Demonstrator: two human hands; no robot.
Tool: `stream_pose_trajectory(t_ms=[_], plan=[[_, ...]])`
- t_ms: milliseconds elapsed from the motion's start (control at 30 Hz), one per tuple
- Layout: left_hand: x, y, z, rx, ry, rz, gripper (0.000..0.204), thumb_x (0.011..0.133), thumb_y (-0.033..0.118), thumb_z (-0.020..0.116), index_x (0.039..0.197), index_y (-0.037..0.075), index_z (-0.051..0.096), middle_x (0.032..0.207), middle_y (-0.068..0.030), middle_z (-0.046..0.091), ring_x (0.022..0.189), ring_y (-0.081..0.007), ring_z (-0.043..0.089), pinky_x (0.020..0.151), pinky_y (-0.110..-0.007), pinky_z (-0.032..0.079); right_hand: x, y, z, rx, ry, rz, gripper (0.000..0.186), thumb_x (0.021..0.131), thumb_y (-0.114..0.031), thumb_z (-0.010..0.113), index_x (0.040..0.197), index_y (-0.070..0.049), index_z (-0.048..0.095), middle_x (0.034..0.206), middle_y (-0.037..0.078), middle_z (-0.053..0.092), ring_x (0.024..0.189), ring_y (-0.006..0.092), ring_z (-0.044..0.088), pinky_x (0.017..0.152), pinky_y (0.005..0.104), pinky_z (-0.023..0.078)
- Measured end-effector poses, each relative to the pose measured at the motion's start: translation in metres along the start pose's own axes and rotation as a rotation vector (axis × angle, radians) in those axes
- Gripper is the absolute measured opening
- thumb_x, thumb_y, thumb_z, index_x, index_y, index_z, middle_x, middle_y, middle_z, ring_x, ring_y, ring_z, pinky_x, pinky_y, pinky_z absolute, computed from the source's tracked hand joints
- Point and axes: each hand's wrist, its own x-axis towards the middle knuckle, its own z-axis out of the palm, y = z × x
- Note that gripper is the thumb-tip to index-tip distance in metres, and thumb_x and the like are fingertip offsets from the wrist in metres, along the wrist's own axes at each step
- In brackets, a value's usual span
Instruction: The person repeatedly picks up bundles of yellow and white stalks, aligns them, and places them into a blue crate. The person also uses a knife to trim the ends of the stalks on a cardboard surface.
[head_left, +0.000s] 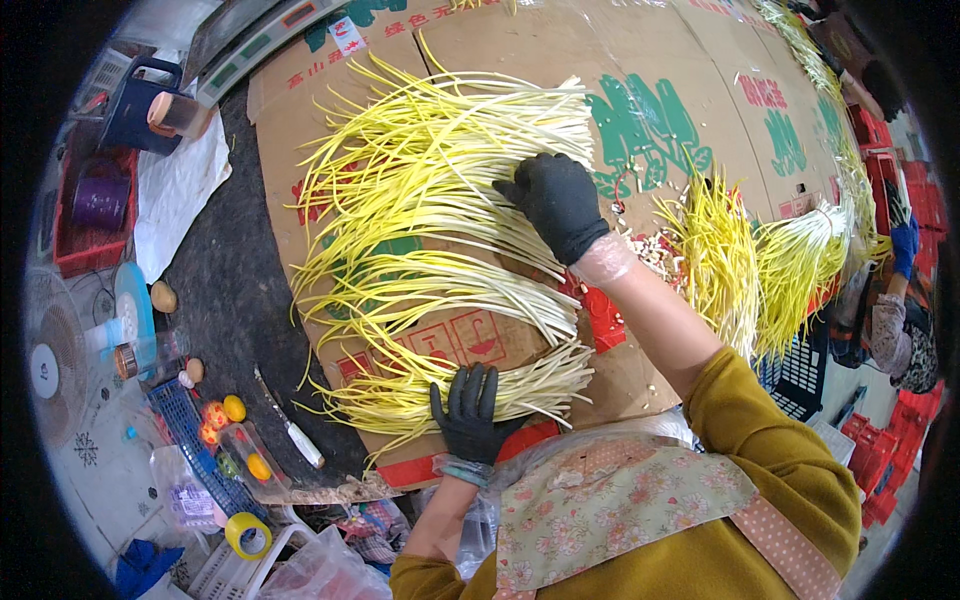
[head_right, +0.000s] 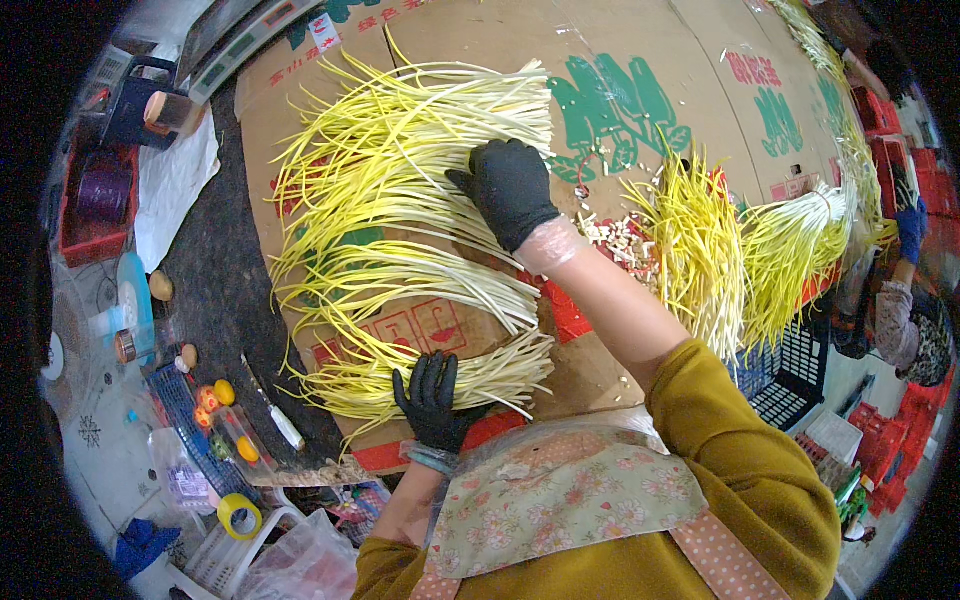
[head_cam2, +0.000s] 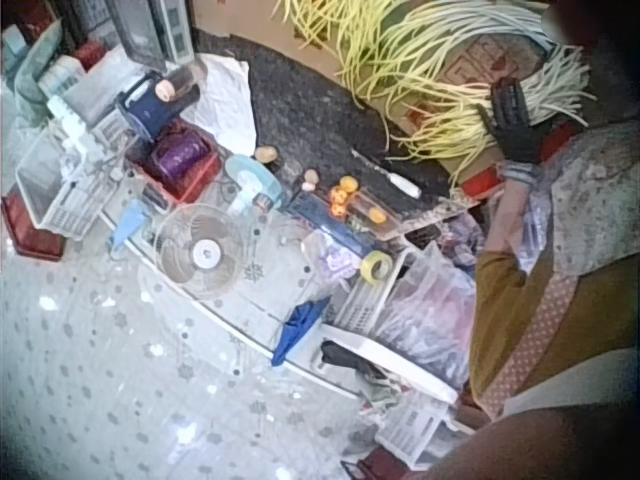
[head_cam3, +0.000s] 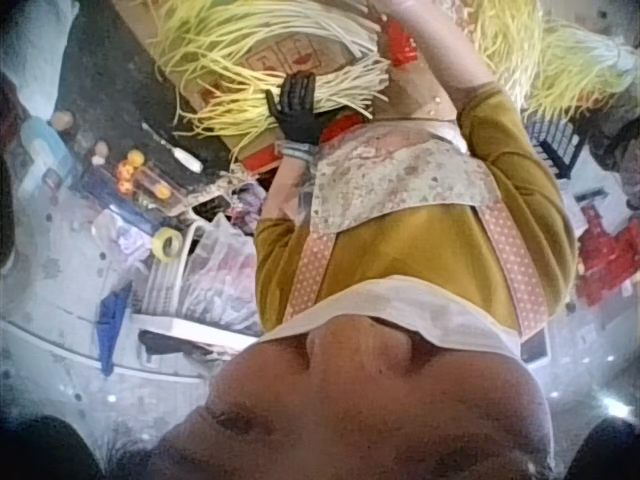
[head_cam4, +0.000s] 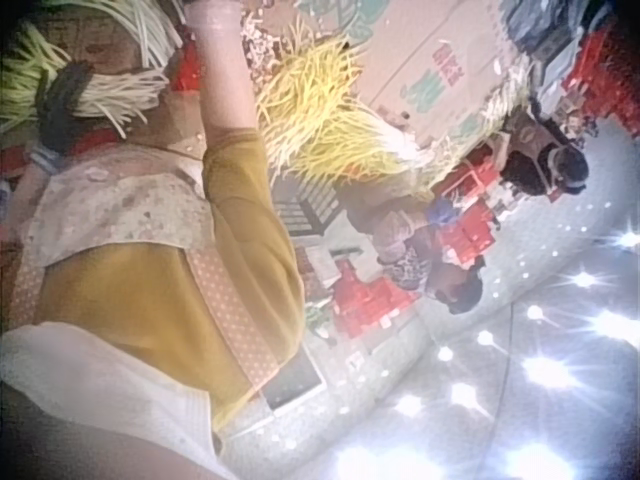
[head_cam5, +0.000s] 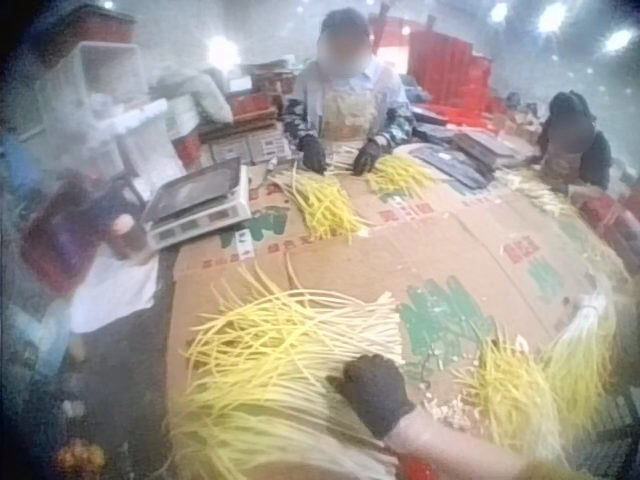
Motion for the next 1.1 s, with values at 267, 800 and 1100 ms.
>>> stream_pose_trajectory(t_ms=[267, 800, 1100], plan=[[0.000, 0.001, -0.002, -0.012, -0.004, -0.008, 0.079, 0.070, 0.064, 0.060, 0.128, 0.013, 0.048, 0.129, -0.0067, 0.047, 0.124, -0.0239, 0.039, 0.107, -0.055, 0.015, -0.019, 0.011, -0.033, 0.565, 0.060, 0.277, 0.023, 0.077, -0.025, 0.068, 0.082, -0.003, 0.068, 0.080, 0.016, 0.066, 0.072, 0.0262, 0.065, 0.067, 0.0344, 0.049], [0.000, 0.002, 0.000, 0.007, 0.032, 0.011, 0.078, 0.068, 0.060, 0.066, 0.126, 0.011, 0.050, 0.129, -0.0070, 0.049, 0.125, -0.0257, 0.040, 0.107, -0.054, 0.015, -0.216, 0.153, -0.188, 0.053, -0.024, 0.700, 0.028, 0.079, -0.026, 0.065, 0.084, 0.001, 0.067, 0.078, 0.018, 0.065, 0.071, 0.0284, 0.063, 0.066, 0.0355, 0.047], [-0.001, 0.000, 0.001, -0.003, 0.057, 0.017, 0.077, 0.069, 0.061, 0.064, 0.125, 0.011, 0.051, 0.127, -0.0080, 0.051, 0.123, -0.0259, 0.043, 0.106, -0.054, 0.016, -0.196, 0.133, -0.216, -0.276, 0.040, 0.566, 0.025, 0.081, -0.027, 0.063, 0.080, -0.002, 0.064, 0.077, 0.018, 0.063, 0.072, 0.0360, 0.060, 0.064, 0.0396, 0.047]])
